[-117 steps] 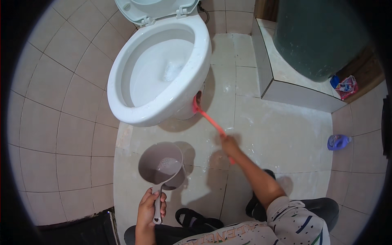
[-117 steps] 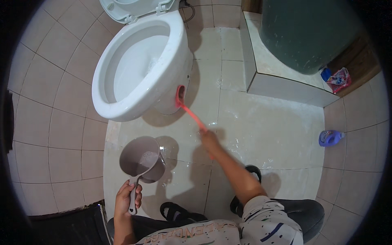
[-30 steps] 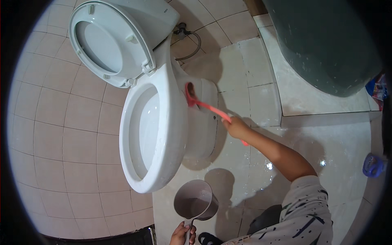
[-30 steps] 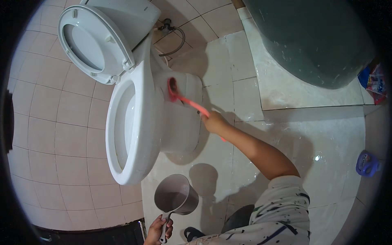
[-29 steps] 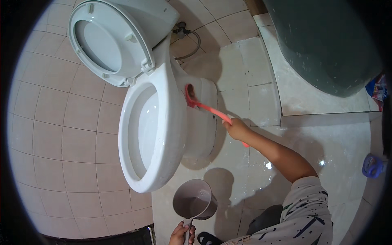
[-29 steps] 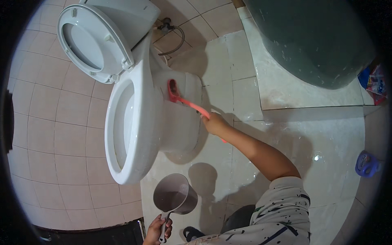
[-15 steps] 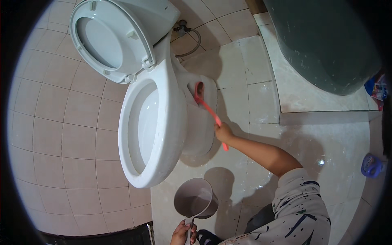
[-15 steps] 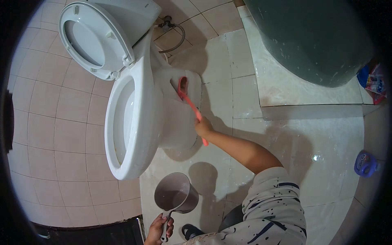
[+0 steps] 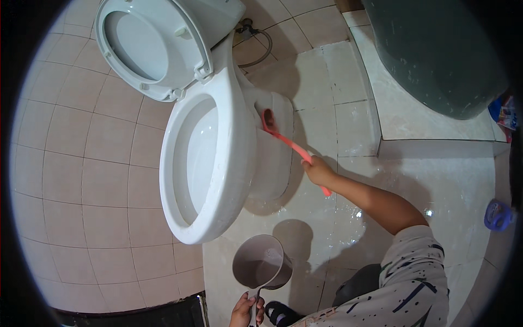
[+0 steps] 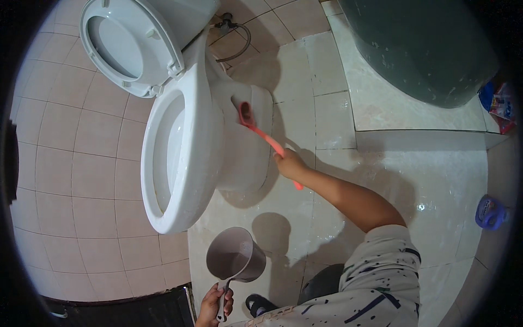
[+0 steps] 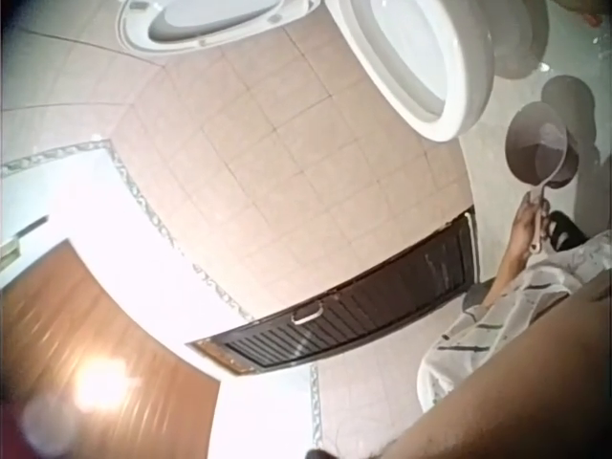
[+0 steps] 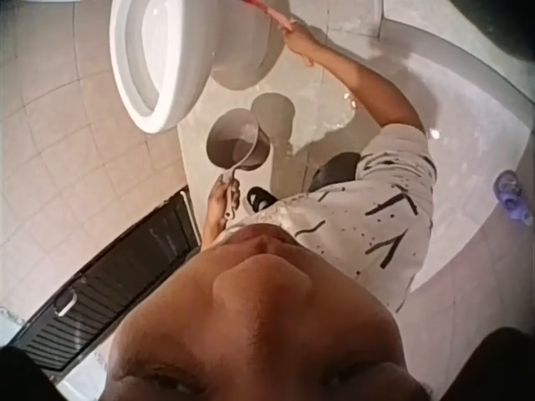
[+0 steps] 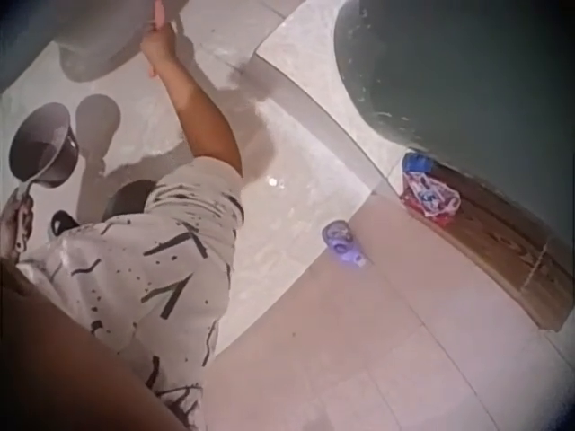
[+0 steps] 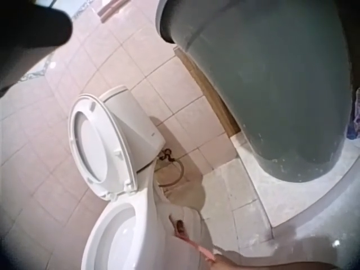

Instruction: Cleaning a toilet bowl and the surrounding tiled bathroom area using a brush and water.

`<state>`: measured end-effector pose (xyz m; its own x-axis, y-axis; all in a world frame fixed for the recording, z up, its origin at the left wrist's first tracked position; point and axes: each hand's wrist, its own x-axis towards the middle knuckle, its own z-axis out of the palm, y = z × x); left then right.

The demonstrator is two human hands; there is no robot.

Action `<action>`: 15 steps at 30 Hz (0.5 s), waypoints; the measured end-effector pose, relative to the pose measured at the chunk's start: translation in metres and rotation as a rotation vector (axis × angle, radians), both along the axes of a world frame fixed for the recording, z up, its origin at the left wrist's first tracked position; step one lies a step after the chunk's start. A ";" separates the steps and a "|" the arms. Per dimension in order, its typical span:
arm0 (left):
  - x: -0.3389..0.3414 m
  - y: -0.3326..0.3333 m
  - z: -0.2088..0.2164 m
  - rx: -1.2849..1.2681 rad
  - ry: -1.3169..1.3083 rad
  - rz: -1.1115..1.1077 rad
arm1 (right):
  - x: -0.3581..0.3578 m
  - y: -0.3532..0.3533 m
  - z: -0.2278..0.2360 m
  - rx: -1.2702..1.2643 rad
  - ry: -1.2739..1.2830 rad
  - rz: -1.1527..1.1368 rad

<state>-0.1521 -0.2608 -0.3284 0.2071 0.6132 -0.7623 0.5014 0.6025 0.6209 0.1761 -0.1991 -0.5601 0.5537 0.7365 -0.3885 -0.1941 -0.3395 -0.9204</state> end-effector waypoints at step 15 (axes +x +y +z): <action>-0.018 -0.002 -0.010 -0.025 -0.065 -0.001 | -0.009 -0.005 0.012 0.079 -0.343 -0.117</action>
<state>-0.1705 -0.2629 -0.3387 0.2573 0.5935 -0.7626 0.4613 0.6180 0.6366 0.1671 -0.2042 -0.5476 0.7240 0.6810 -0.1100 0.0975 -0.2589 -0.9610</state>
